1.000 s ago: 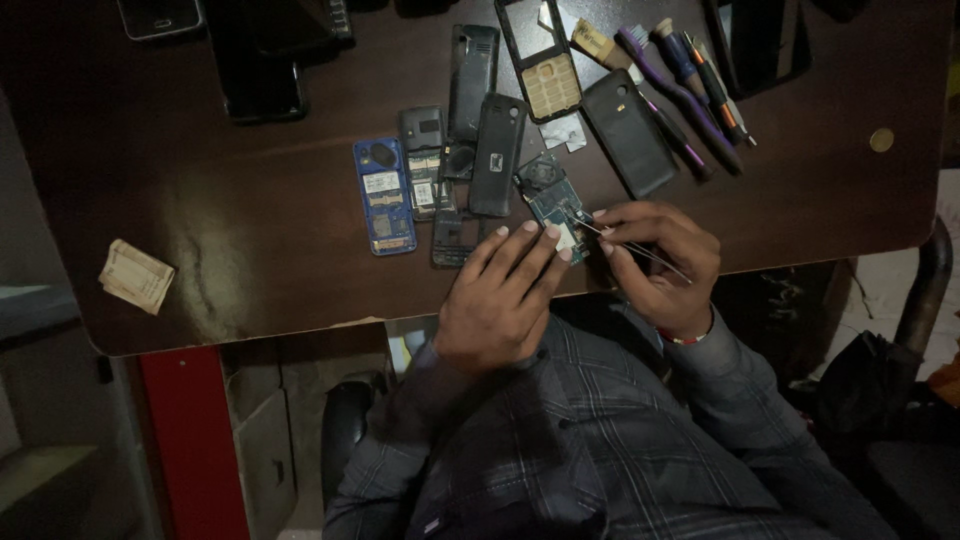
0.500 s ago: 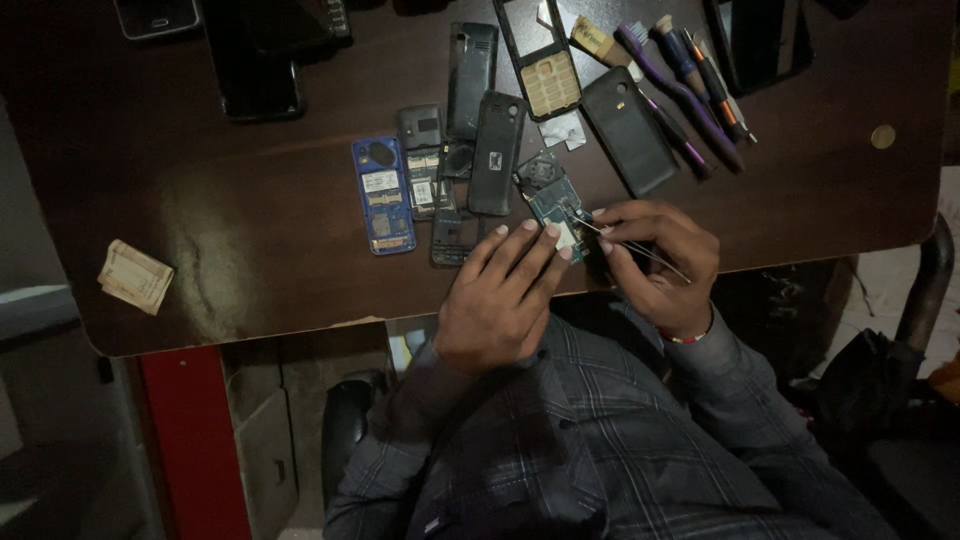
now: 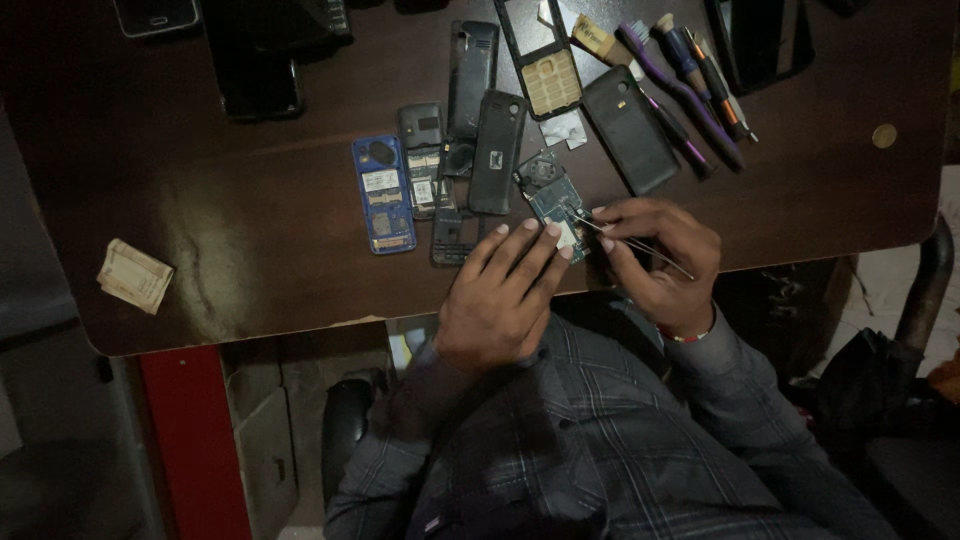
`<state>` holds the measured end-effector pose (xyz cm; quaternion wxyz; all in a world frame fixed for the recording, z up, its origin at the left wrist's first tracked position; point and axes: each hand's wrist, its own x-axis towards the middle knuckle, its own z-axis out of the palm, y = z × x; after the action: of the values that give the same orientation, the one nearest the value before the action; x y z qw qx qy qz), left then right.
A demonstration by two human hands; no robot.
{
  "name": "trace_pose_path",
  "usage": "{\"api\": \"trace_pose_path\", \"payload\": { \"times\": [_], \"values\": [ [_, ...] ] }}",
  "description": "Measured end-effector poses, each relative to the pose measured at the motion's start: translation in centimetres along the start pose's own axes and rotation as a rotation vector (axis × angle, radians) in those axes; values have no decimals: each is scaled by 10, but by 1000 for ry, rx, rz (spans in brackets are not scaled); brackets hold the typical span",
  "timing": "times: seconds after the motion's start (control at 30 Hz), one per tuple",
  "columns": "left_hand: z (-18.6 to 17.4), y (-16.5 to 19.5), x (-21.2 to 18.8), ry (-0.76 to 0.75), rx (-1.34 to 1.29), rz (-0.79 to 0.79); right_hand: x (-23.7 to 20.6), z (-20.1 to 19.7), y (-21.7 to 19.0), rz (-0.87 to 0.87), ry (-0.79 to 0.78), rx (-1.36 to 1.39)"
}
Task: The person sits at a workbench covered with mobile phones and tools, picks up a phone, opens it and removes its cover, then uses tweezers to work on the exposed internal board, holding the board steady with one hand while manipulating small components with the other.
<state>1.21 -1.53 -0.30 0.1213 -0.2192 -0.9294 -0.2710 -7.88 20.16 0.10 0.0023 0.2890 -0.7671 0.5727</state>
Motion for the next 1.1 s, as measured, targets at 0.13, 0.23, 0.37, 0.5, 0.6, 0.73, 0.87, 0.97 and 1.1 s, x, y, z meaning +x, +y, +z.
{"api": "trace_pose_path", "payload": {
  "times": [0.13,0.23,0.37,0.5,0.6,0.73,0.87,0.97,1.1],
  "values": [
    [-1,0,-1,1,13,6,0,0,-2,25,0,-15],
    [0,0,-1,-12,13,4,-2,1,-4,63,13,28],
    [1,-1,0,-9,20,13,-1,1,-2,30,7,40],
    [0,-1,-2,-19,25,5,-1,1,0,38,-7,30],
    [1,-1,-2,-17,23,6,-2,1,-2,5,3,10],
    [2,-2,-2,-5,18,8,0,2,-5,9,6,2],
    [1,-1,-4,-25,12,-8,3,3,-5,-6,-24,10],
    [1,0,-2,-17,31,-5,4,4,-7,-9,-25,10],
    [0,0,-2,-28,20,-13,3,7,-6,15,-30,2]
  ]
}}
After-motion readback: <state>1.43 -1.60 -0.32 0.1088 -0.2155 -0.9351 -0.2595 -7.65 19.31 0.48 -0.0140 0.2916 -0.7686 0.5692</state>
